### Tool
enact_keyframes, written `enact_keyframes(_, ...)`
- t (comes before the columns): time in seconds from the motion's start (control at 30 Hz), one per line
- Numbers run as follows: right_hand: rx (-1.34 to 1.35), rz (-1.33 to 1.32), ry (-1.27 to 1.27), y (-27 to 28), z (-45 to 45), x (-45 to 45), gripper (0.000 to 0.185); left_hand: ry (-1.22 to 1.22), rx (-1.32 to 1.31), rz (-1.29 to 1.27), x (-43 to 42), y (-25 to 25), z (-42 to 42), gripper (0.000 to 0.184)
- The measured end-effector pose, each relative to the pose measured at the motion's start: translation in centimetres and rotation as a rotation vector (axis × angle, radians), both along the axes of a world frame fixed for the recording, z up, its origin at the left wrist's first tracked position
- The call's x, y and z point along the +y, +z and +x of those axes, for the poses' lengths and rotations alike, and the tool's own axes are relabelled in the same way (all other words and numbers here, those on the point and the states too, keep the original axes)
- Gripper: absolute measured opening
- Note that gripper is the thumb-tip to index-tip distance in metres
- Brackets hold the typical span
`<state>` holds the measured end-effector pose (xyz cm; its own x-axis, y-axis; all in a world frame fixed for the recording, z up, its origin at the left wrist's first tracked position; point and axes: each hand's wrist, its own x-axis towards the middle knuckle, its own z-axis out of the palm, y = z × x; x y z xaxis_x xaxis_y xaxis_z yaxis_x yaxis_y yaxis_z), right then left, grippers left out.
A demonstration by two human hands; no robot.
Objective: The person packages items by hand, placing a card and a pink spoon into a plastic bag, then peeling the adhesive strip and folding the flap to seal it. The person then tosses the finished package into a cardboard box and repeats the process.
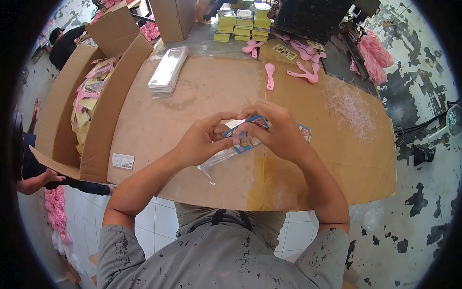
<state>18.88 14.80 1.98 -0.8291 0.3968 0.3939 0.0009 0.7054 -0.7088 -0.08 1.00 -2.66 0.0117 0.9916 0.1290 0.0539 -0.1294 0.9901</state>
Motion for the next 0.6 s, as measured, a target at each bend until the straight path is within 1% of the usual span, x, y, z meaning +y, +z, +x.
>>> enact_keyframes(0.03,0.015,-0.036,-0.011,-0.3,-0.1,-0.2,0.021,0.008,-0.044,-0.005,-0.1,0.0,0.2,0.050)
enact_keyframes(0.13,0.093,-0.409,-0.165,-0.8,0.1,0.5,0.024,0.077,-0.115,-0.041,0.1,0.7,-0.1,0.048)
enact_keyframes(0.17,0.062,-0.356,-0.161,-0.9,0.3,0.5,0.024,0.112,-0.129,-0.058,0.1,0.9,-0.3,0.048)
enact_keyframes(0.23,0.002,-0.246,-0.152,-1.1,0.6,0.5,0.023,0.127,-0.138,-0.006,0.4,0.0,-0.5,0.047)
enact_keyframes(0.27,-0.023,-0.152,-0.056,-0.9,0.5,0.4,0.024,0.134,-0.141,0.019,0.5,-0.3,-0.5,0.047)
enact_keyframes(0.33,-0.068,0.039,0.135,-0.3,0.0,0.3,0.025,0.136,-0.105,-0.056,0.1,0.6,-0.4,0.044)
enact_keyframes(0.37,-0.106,0.024,0.055,-0.5,-0.2,1.3,0.026,0.137,-0.085,-0.095,-0.1,0.9,-0.3,0.043)
enact_keyframes(0.43,-0.182,-0.009,-0.104,-2.2,-1.1,5.5,0.029,0.154,-0.124,-0.077,0.3,0.1,-0.5,0.040)
enact_keyframes(0.53,-0.157,0.279,-0.435,-5.4,-2.5,11.5,0.029,0.158,-0.170,-0.077,0.6,-0.4,-0.7,0.037)
enact_keyframes(0.6,-0.207,0.432,-0.395,-6.1,-2.4,12.7,0.030,0.153,-0.171,-0.082,0.7,-0.4,-1.0,0.035)
